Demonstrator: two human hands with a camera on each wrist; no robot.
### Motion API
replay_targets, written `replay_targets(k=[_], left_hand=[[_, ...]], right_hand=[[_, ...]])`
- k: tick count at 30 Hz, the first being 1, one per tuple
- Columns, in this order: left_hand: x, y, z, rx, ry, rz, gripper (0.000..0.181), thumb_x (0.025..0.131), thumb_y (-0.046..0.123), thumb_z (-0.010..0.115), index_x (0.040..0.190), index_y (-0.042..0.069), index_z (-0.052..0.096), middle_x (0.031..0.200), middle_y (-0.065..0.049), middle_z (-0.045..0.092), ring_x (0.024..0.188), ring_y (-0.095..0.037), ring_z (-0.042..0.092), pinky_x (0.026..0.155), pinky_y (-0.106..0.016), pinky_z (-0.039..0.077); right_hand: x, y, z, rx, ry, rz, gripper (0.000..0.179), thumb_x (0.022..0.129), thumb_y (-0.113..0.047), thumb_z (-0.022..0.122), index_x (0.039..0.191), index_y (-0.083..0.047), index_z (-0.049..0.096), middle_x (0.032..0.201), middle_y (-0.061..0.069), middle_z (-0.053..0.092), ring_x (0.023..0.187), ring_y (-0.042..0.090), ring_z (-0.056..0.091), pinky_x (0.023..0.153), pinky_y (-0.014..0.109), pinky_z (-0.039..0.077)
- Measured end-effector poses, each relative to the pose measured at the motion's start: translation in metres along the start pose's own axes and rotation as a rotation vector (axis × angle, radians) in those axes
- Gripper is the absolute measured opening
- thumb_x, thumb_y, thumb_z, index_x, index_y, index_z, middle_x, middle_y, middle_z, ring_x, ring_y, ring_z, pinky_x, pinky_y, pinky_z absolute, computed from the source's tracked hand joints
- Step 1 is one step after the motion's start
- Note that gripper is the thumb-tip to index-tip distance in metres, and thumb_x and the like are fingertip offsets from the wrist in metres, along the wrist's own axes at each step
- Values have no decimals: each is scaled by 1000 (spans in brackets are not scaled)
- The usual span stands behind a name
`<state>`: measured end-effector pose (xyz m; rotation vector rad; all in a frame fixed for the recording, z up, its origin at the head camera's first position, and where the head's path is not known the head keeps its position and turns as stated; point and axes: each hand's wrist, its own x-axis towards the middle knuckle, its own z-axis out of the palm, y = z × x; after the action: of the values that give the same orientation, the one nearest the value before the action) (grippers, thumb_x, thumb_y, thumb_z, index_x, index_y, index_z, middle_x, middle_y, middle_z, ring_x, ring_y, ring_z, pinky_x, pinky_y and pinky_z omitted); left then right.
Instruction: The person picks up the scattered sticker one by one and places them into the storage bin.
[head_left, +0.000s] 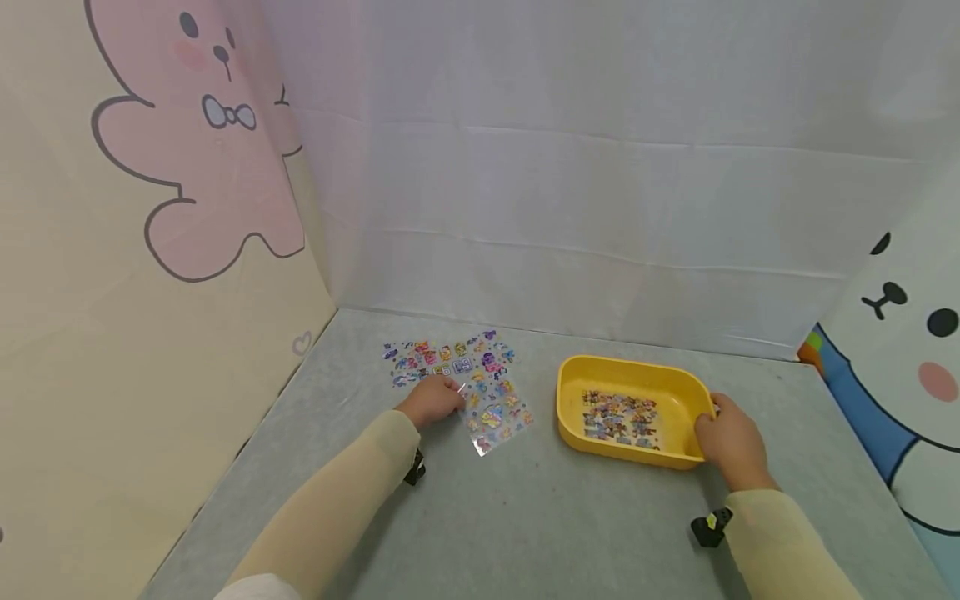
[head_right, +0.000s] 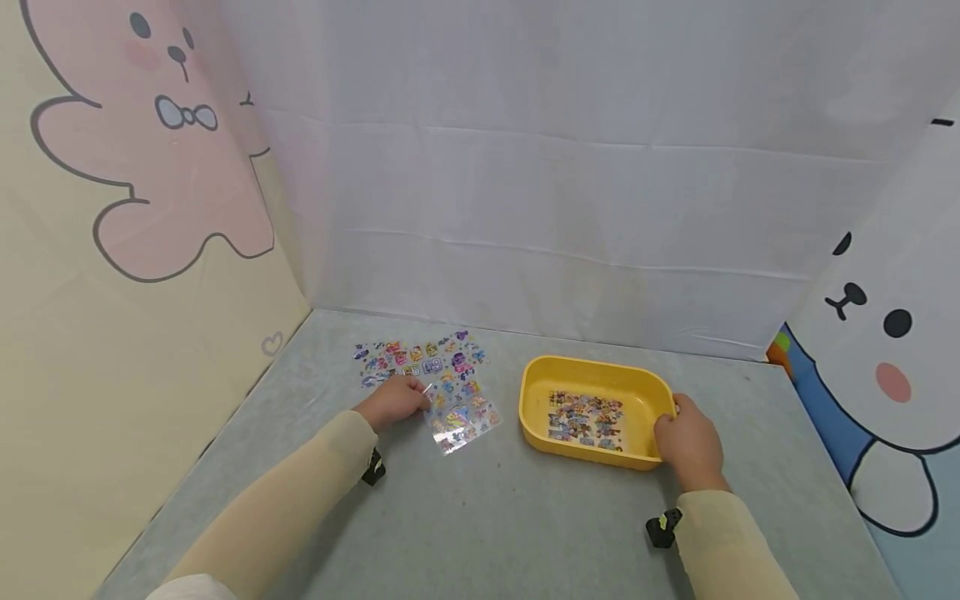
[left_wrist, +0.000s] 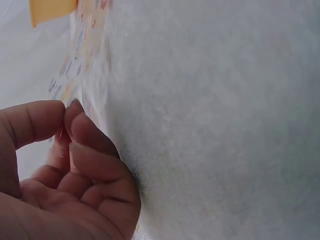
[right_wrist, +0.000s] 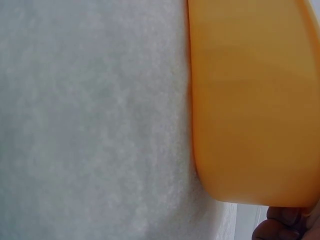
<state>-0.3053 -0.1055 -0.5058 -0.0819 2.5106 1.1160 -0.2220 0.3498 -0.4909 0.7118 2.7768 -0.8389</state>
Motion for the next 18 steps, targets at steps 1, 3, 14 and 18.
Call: replay_targets(k=[1, 3, 14, 18], left_hand=[[1, 0, 0, -11, -5, 2, 9, 90, 14, 71, 85, 7, 69, 82, -6, 64, 69, -19, 51, 60, -32, 42], [2, -1, 0, -51, -24, 3, 10, 92, 13, 70, 84, 8, 69, 80, -5, 65, 67, -18, 52, 58, -31, 42], [0, -3, 5, -312, -219, 74, 12, 97, 5, 65, 108, 2, 69, 94, -12, 70, 77, -19, 65, 66, -31, 54], [-2, -3, 8, -331, -252, 82, 15, 98, 3, 63, 111, 1, 69, 98, -10, 70, 76, -18, 64, 66, -30, 53]], right_hand=[[0, 0, 0, 0, -1, 1, 59, 103, -15, 38, 155, 11, 26, 147, 39, 39, 114, 47, 50, 103, 64, 41], [0, 0, 0, 0, -1, 4, 59, 103, -15, 38, 155, 11, 26, 147, 39, 39, 114, 47, 50, 102, 63, 41], [2, -1, 1, -2, 5, 11, 59, 104, -16, 38, 155, 10, 25, 147, 38, 39, 116, 47, 49, 103, 63, 40], [2, -1, 0, -3, 7, 9, 59, 104, -15, 37, 155, 11, 25, 148, 38, 39, 116, 47, 49, 104, 63, 40]])
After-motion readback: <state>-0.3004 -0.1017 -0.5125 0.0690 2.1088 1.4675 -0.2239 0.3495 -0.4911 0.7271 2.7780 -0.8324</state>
